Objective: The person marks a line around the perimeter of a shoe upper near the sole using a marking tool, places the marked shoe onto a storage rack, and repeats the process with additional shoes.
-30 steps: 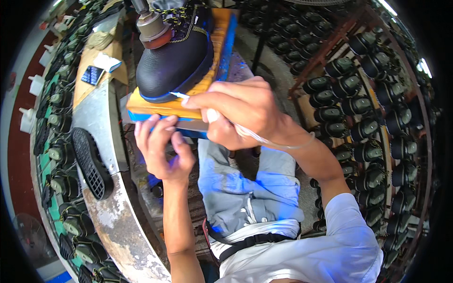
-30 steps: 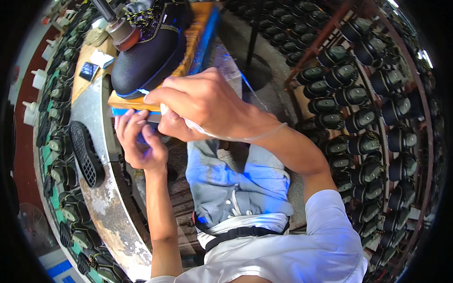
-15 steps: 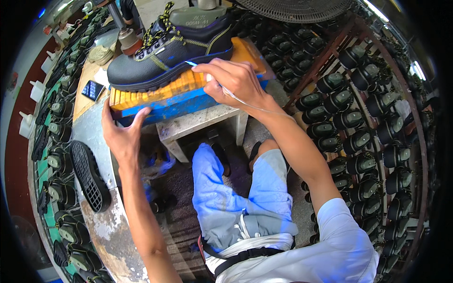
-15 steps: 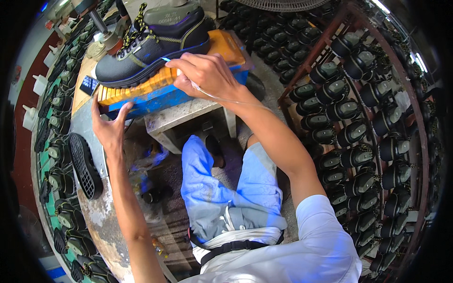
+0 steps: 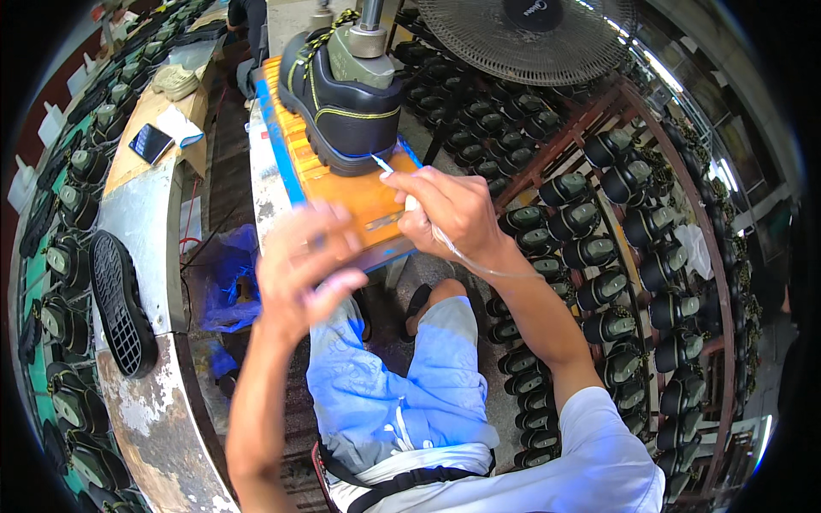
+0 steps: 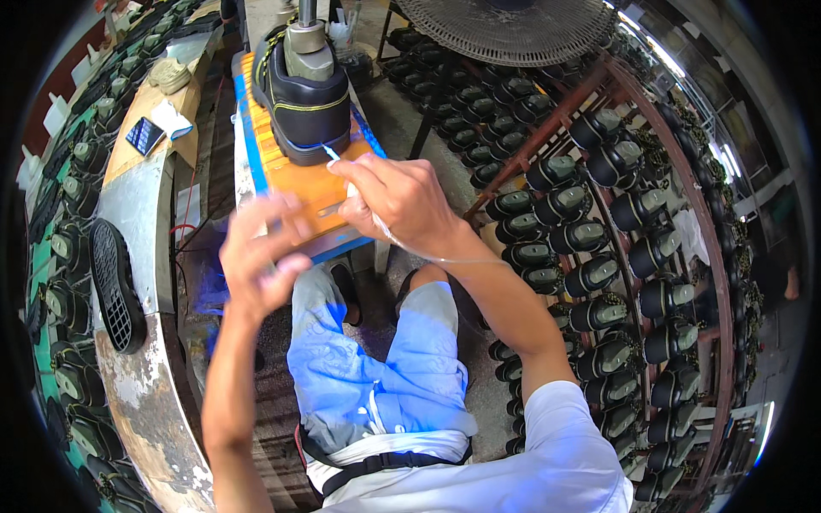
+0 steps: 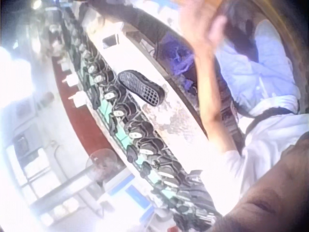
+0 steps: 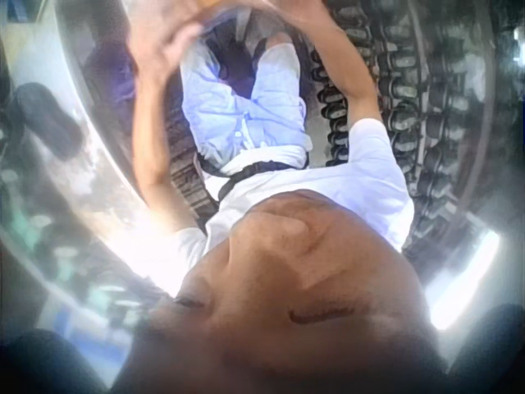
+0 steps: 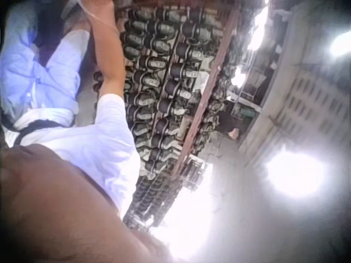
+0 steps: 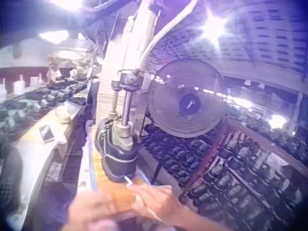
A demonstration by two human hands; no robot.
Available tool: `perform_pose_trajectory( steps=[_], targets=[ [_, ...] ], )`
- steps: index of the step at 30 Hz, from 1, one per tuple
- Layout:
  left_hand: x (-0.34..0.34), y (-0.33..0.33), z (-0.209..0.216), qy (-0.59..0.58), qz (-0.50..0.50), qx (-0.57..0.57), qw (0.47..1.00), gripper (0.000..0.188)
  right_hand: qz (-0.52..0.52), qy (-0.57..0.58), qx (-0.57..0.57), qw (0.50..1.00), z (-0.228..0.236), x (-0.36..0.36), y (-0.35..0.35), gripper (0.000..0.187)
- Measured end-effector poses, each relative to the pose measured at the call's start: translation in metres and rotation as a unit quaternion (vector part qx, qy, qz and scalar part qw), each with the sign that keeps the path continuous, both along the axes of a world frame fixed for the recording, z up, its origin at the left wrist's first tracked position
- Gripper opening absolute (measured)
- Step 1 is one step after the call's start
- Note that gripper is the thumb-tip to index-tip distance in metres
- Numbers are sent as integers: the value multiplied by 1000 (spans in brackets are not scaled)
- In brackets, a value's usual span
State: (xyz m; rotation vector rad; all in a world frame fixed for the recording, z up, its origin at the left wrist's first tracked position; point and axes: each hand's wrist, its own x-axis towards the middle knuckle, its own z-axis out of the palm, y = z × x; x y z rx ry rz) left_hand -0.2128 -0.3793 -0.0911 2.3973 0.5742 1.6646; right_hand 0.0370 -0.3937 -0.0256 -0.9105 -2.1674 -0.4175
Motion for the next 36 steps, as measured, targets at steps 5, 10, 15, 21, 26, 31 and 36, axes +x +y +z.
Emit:
perform_pose_trajectory(
  steps=[5,10,15,21,26,31,36],
  targets=[
    [-52,-12,-42,-70,172,-74,980,12,45,17,-2,999,-5,-28,9,36],
    [-83,29,-37,-134,251,-175,943,28,73,66,49,994,-20,-55,37,29],
    [-79,47,-25,-109,228,-244,936,66,62,96,84,990,-25,-64,63,25],
    [-76,74,-26,-93,281,-260,919,57,-4,107,124,987,-30,-44,76,26],
    [-80,92,-35,-151,210,-297,919,57,-82,85,142,983,-27,-3,64,26],
    [-91,117,-39,-134,167,-300,929,60,-118,79,141,980,-21,30,41,25],
    [-113,164,-45,-123,92,-342,927,59,-117,80,86,986,3,48,13,22]
  ],
)
